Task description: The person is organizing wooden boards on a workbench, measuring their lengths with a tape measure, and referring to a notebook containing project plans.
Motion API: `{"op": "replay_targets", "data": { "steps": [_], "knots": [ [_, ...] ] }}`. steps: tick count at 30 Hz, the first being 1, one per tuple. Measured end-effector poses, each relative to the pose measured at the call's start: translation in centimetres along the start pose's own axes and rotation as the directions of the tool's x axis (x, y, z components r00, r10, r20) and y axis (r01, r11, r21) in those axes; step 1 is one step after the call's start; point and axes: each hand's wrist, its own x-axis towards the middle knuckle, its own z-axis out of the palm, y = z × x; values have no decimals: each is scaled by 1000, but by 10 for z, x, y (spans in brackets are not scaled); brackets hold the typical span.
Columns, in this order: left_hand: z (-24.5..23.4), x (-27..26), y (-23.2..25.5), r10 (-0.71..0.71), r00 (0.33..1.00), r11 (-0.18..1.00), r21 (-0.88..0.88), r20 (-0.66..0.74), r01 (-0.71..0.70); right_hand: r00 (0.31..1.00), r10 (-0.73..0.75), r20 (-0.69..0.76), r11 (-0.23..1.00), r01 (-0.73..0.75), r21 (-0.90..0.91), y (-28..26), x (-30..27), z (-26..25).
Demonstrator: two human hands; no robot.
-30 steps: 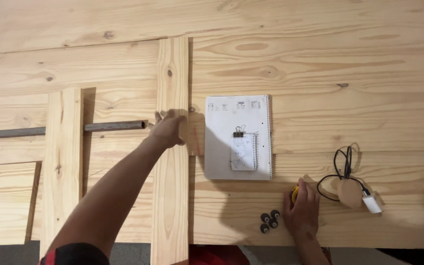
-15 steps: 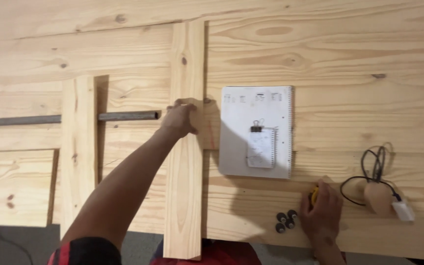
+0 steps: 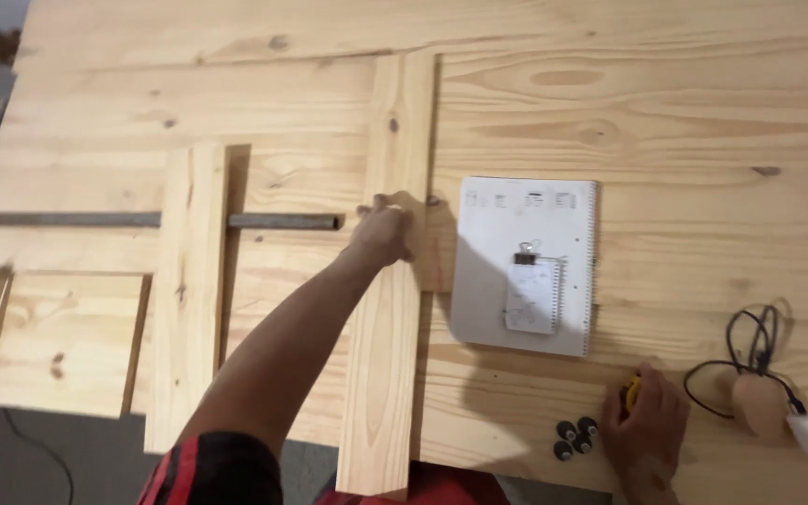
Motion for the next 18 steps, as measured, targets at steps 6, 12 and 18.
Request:
{"op": "replay_targets", "data": {
  "steps": [6,12,18],
  "knots": [
    [-36,-33,28,-151,980,982,-96,125,164,998,-35,-61,998,37,41,-3,2,-1],
    [-39,-45,31,-147,980,982,-101,137,162,994,-73,-78,996,76,44,-10,6,-8],
    [-44,-50,36,-170,973,972,-136,154,191,995,-77,-71,995,81,62,-13,6,-13]
  ]
}}
